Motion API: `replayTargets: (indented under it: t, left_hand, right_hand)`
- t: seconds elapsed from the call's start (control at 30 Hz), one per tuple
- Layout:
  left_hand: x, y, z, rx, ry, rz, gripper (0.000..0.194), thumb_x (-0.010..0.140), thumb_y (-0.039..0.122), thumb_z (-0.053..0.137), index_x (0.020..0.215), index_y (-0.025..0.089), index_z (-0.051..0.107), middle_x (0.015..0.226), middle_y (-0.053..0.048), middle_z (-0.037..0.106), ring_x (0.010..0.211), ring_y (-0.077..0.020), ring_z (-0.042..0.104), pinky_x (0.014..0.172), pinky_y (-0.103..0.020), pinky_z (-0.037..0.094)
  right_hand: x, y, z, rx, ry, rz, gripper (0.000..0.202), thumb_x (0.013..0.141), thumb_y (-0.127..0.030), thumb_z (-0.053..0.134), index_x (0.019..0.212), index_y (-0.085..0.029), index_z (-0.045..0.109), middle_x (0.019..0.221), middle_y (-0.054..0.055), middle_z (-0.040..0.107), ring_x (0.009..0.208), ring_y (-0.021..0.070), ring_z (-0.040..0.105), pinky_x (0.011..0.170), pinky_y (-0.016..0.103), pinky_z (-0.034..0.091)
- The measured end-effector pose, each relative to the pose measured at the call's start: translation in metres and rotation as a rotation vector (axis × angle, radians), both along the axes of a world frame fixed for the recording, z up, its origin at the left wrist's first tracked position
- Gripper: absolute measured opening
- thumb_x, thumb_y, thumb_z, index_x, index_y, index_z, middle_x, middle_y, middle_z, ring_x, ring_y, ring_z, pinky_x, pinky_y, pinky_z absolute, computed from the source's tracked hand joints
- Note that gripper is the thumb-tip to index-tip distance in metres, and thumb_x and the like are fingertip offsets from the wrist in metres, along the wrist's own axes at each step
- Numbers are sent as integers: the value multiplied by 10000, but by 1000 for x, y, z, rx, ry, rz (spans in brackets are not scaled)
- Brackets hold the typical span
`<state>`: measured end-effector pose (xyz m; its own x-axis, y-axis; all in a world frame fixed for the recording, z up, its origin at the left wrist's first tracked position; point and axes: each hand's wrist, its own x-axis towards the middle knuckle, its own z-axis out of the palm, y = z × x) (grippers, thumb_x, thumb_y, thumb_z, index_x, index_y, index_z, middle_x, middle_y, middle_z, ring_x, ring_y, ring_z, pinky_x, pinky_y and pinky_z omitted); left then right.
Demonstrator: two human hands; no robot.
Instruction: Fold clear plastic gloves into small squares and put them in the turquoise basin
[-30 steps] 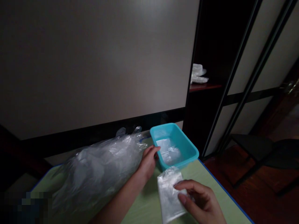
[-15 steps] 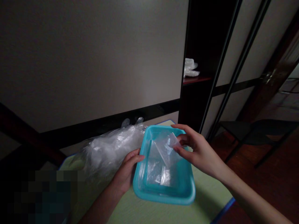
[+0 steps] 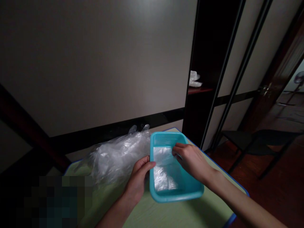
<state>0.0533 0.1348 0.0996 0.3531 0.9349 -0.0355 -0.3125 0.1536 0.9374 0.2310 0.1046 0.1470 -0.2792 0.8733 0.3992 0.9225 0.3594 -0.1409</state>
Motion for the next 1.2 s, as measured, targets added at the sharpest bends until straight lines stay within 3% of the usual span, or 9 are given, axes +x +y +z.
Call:
replayTargets:
  t: [0.2, 0.47, 0.67, 0.9, 1.0, 1.2]
  left_hand:
    - [2, -1, -1, 10, 32, 9, 120, 584, 248, 598, 631, 139, 581, 596, 4, 561, 595, -133, 486, 565, -218, 345]
    - [2, -5, -1, 29, 35, -8, 92, 605, 223, 581, 647, 141, 582, 597, 17, 551, 596, -121, 469, 562, -208, 327]
    - [2, -7, 1, 8, 64, -14, 92, 601, 225, 590, 634, 141, 571, 582, 18, 538, 588, -119, 458, 562, -211, 324]
    - [-3, -4, 7, -62, 41, -36, 68, 564, 195, 585, 603, 148, 557, 548, 30, 526, 538, -97, 452, 525, -193, 322]
    - [-5, 0, 13, -121, 19, -94, 72, 536, 191, 583, 566, 149, 533, 502, 35, 510, 476, -86, 435, 483, -190, 312]
    - [-10, 5, 21, -147, 23, -163, 88, 495, 188, 574, 559, 143, 532, 459, 32, 503, 409, -81, 425, 435, -188, 305]
  right_hand:
    - [6, -8, -6, 8, 71, 7, 179, 758, -83, 435, 696, -189, 567, 690, 19, 573, 554, 129, 536, 505, 235, 378]
    - [21, -16, -2, -72, 376, 208, 211, 803, -111, 404, 918, -194, 561, 914, 55, 615, 854, 170, 582, 746, 293, 457]
    - [24, -13, 5, -215, 606, 177, 230, 805, -229, 483, 1027, -167, 492, 787, 37, 618, 755, 163, 598, 713, 318, 495]
    - [25, -4, 8, -312, 509, 227, 458, 762, -177, 529, 1198, -208, 393, 1045, 64, 526, 752, 130, 578, 676, 282, 504]
    - [26, 2, 14, -428, 398, 322, 533, 754, -133, 537, 1245, -199, 339, 923, 33, 542, 744, 124, 567, 659, 250, 487]
    - [13, 18, 22, -708, 198, 481, 405, 761, -70, 509, 1152, -160, 451, 812, 13, 579, 732, 116, 564, 657, 229, 454]
